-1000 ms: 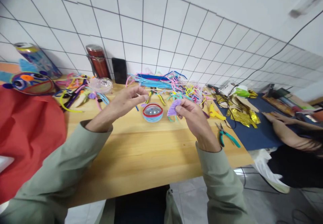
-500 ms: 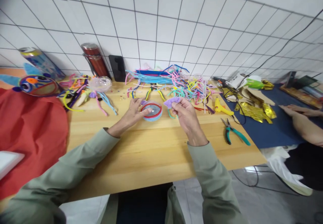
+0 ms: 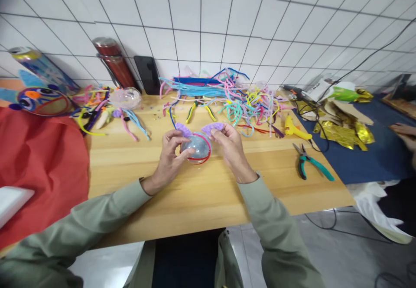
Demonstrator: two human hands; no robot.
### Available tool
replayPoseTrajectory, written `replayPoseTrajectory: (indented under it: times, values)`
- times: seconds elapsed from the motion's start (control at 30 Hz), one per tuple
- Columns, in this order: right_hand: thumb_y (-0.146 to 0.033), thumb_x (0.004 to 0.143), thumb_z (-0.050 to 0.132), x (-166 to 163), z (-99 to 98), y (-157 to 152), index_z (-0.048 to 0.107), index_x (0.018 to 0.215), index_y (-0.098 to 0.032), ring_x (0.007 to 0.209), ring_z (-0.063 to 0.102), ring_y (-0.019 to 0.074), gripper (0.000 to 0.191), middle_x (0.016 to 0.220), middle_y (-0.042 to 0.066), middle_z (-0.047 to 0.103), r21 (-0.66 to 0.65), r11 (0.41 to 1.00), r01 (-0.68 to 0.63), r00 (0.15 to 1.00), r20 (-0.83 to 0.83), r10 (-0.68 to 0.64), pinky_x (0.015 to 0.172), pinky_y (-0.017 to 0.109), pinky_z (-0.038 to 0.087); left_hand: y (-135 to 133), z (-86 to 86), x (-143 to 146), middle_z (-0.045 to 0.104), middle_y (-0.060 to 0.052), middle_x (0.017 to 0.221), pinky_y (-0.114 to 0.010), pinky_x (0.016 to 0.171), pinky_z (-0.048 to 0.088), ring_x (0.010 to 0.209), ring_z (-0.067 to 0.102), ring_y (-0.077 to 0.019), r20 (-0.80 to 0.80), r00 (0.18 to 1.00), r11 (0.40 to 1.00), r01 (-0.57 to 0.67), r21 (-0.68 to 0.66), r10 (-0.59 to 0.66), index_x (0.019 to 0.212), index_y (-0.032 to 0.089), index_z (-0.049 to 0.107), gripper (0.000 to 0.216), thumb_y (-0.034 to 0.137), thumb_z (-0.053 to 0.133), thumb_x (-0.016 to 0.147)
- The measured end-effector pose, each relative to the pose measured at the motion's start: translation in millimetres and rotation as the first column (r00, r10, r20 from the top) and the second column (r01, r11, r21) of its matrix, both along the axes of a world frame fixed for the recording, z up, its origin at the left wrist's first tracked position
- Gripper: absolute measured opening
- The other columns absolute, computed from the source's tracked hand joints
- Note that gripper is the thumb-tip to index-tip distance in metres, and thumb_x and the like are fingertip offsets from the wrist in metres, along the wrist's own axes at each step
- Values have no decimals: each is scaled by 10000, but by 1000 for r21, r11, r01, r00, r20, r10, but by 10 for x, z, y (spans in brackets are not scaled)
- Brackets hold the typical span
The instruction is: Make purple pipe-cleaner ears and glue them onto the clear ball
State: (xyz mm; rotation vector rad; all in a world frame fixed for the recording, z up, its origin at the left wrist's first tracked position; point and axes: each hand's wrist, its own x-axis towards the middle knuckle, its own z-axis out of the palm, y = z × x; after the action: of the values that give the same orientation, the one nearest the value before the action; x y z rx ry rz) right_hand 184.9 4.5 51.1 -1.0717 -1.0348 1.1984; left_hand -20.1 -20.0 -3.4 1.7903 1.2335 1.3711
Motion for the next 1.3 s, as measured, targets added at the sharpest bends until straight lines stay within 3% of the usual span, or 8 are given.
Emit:
replayPoseTrajectory:
  times: [0.07, 0.17, 0.3, 0.4, 0.5, 0.7, 0.93, 1.3]
  values:
    - [-470, 755, 906, -3, -18, -31, 688, 875, -264, 847, 740, 190, 323, 897, 5, 772, 6, 1000, -16, 1000, 25, 16, 819, 341, 616, -15, -20, 32, 542, -82, 1328, -493, 1147, 546, 1336, 575, -284, 103, 994, 999, -24, -49, 29, 1180, 275, 601, 429, 418, 861, 870]
    - [-469, 801, 874, 16, -39, -52, 681, 874, -271, 861, 730, 196, 286, 905, 8, 771, 19, 1000, -23, 998, 63, 22, 838, 356, 613, -24, -61, 81, 528, -107, 1451, -475, 1106, 573, 1327, 598, -287, 204, 978, 989, -24, -149, 54, 1358, 294, 490, 779, 469, 937, 744]
    - [-414, 824, 843, 22, -38, -83, 705, 887, -268, 837, 704, 184, 210, 905, 4, 769, 40, 999, -28, 997, 78, 25, 860, 360, 596, 2, -59, 115, 531, -173, 1560, -499, 1164, 554, 1427, 589, -347, 329, 942, 949, 161, -271, -66, 1520, 267, 389, 1106, 565, 990, 640]
    - [-399, 840, 828, 22, -27, -114, 710, 888, -268, 845, 707, 188, 183, 911, 3, 770, 61, 997, -43, 993, 111, 36, 873, 370, 596, 27, 8, 97, 674, -160, 1407, -490, 1104, 598, 1354, 661, -369, 337, 928, 890, 282, -357, -158, 1400, 217, 530, 970, 616, 983, 641]
    - [-395, 842, 838, 36, -19, -145, 702, 887, -269, 852, 704, 193, 191, 899, -4, 755, 112, 993, -31, 982, 189, 9, 865, 376, 603, 43, 68, 65, 750, -134, 1302, -474, 1068, 621, 1241, 725, -344, 342, 922, 860, 320, -398, -184, 1288, 196, 615, 799, 590, 962, 686]
    - [-328, 866, 844, 59, -9, -193, 701, 894, -275, 863, 715, 192, 155, 888, -7, 755, 215, 976, 10, 941, 327, -82, 841, 364, 616, 69, 51, 37, 737, -135, 1359, -459, 1106, 598, 1251, 720, -318, 352, 925, 903, 268, -336, -143, 1296, 188, 613, 738, 497, 944, 712]
    - [-378, 895, 856, 54, -59, -169, 701, 926, -267, 819, 735, 179, 193, 883, -14, 774, 271, 962, -38, 931, 359, -65, 793, 350, 641, 71, 34, 32, 758, -103, 1266, -434, 1019, 639, 1160, 743, -292, 319, 926, 907, 299, -295, -201, 1253, 193, 624, 647, 482, 920, 756]
    - [-334, 880, 874, 106, -84, -145, 715, 929, -263, 833, 724, 175, 181, 882, -21, 770, 290, 956, -41, 909, 408, -85, 825, 355, 622, 52, 21, 29, 752, -113, 1268, -463, 1031, 632, 1153, 741, -298, 275, 941, 917, 276, -287, -197, 1259, 189, 638, 650, 490, 931, 763]
